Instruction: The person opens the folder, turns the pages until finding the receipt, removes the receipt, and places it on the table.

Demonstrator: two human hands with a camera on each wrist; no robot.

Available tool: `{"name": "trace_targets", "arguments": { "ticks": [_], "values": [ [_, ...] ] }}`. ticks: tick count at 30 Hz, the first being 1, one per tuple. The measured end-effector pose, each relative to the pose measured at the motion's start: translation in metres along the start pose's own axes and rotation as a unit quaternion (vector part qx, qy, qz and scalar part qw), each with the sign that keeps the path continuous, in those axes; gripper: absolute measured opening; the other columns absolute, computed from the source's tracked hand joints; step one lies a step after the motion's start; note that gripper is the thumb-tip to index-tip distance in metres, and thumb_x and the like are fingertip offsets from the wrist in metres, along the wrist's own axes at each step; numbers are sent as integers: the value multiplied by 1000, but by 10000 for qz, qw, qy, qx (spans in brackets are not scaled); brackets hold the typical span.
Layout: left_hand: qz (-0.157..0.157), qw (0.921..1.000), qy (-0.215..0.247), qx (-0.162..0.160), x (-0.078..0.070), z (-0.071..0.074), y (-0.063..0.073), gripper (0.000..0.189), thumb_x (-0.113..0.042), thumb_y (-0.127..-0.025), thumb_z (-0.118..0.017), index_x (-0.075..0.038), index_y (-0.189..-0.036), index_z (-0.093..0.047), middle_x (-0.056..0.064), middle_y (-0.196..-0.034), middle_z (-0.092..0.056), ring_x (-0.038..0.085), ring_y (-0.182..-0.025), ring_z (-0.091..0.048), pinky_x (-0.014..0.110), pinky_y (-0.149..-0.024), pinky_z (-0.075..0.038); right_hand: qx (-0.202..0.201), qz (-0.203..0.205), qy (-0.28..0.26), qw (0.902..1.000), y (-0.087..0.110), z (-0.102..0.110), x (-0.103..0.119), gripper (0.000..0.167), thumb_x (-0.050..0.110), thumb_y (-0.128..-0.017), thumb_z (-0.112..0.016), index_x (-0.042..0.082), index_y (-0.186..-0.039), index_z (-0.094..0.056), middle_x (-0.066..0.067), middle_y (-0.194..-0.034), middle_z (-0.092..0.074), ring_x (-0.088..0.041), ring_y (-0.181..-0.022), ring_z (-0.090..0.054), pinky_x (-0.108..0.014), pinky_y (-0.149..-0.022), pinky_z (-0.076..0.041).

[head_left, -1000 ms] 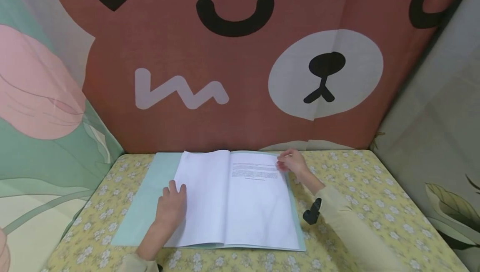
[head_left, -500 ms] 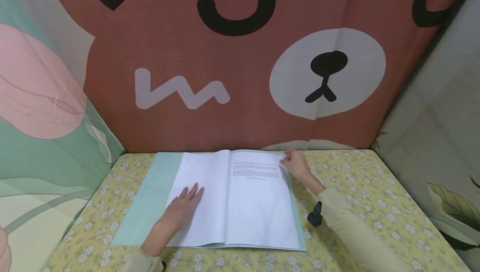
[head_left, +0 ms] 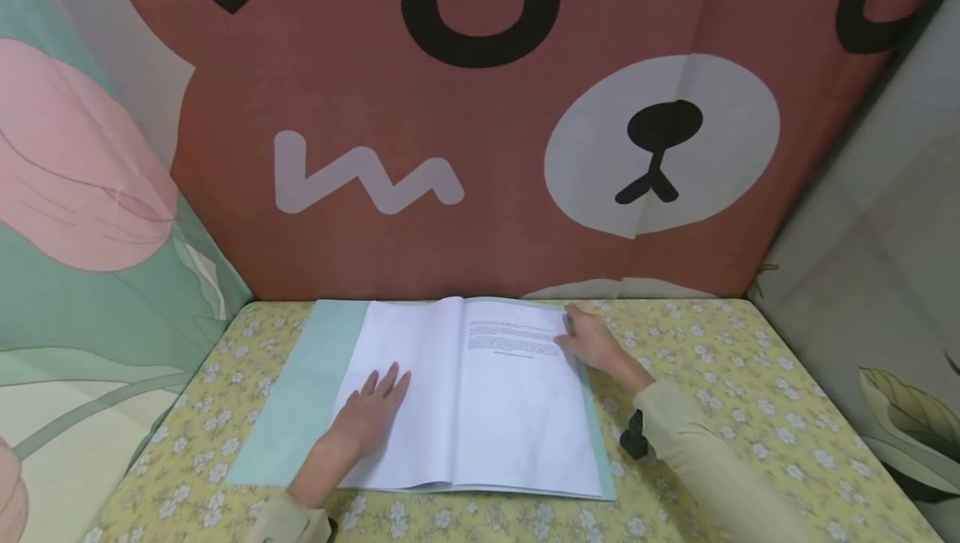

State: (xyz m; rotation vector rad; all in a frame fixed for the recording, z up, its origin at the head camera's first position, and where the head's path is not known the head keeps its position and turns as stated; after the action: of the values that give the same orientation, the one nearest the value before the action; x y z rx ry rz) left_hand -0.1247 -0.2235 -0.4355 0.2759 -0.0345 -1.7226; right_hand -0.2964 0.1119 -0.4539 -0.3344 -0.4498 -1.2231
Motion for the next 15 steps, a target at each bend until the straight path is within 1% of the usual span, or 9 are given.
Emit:
{"name": "trace_targets", "arguments": {
  "ticks": [2, 6, 11, 15],
  "values": [
    [27, 10000, 35, 5, 0, -1, 0, 50, 3, -106, -43, 3, -156, -40, 27, -164, -30, 54, -148, -27, 72, -111, -33, 23, -10, 35, 10000, 0, 0, 0, 67, 16, -100, -70, -15, -151, -38, -32, -133, -62, -31, -107, -70, -45, -92, -58],
    [58, 10000, 62, -9, 0, -1, -1, 50, 1, -107, -44, 3, -156, -40, 27, -164, -30, 55, -148, -27, 72, -111, -33, 90, 44, 78, 9999, -1, -2, 0, 66, 15, -101, -68, -14, -151, -37, -33, -138, -58, -41, -124, -62, -50, -101, -53],
    [78, 9999, 67, 10, 1, -2, -2, 50, 1, -107, -44, 2, -157, -39, 27, -165, -29, 54, -148, -26, 72, -111, -32, 175, 93, 79, 9998, -1, -4, -2, 64, 14, -102, -67, -14, -151, -37, -34, -138, -58, -42, -124, -62, -51, -102, -53],
    [56, 10000, 18, -10, 2, -2, 0, 50, 0, -107, -44, 2, -157, -39, 27, -165, -29, 54, -148, -27, 71, -111, -33, 262, 108, 91, 9996, -1, -3, -1, 65, 15, -103, -66, -14, -152, -36, -34, -143, -54, -43, -131, -56, -53, -108, -48]
  ]
}}
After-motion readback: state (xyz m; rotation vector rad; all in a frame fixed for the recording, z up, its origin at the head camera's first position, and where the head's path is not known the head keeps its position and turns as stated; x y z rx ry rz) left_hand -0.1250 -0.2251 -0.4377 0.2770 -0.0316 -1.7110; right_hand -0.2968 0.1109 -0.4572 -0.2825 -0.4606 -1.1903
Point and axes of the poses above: each hand's wrist, its own y-axis away from the middle knuckle, its own z-axis out of the back of the hand, x = y × z, the point moved 3 cm from there along -y, towards the middle knuckle
